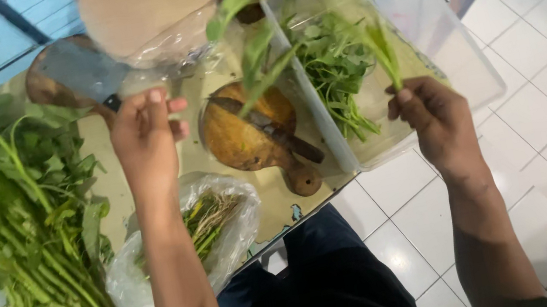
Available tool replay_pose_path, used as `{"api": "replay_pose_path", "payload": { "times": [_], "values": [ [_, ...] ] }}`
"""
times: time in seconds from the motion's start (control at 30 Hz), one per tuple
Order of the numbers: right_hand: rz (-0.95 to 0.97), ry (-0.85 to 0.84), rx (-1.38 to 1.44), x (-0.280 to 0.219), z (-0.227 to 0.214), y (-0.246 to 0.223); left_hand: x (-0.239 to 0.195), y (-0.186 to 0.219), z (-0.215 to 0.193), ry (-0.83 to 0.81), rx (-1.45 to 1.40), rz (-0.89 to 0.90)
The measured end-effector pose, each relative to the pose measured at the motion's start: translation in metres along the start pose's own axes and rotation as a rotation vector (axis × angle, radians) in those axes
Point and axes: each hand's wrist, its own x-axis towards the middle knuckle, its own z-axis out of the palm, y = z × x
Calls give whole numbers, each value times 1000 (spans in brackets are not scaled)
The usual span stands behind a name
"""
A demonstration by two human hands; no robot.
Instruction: The person trims the ends of water spinach stalks using a knife on a wooden board and places the prepared vegetables into a plastic bag and a clear bin.
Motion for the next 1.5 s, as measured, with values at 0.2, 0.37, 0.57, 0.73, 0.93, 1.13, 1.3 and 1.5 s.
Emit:
{"api": "replay_pose_path", "payload": {
  "times": [0.2,0.37,0.57,0.73,0.93,1.13,1.3,1.5],
  "values": [
    [-113,189,-53,32,0,17,-49,3,19,-91,-35,-50],
    [74,-164,-723,40,24,42,-83,-9,38,-219,-13,-149],
    [224,-502,-1119,48,37,49,-104,-29,44,-334,-60,-122],
    [153,-373,-1053,50,44,60,-112,-37,45,-357,-57,-153],
    [44,-529,-1203,57,53,82,-120,-43,37,-330,-37,-162],
    [-4,-235,-1066,42,40,50,-135,-53,23,-224,-39,-83],
    [-379,-132,-762,-4,60,-14,-155,-37,-4,-55,345,-282],
    [-583,-167,-420,-47,141,-51,-170,-18,-54,170,356,-161]
  ]
}}
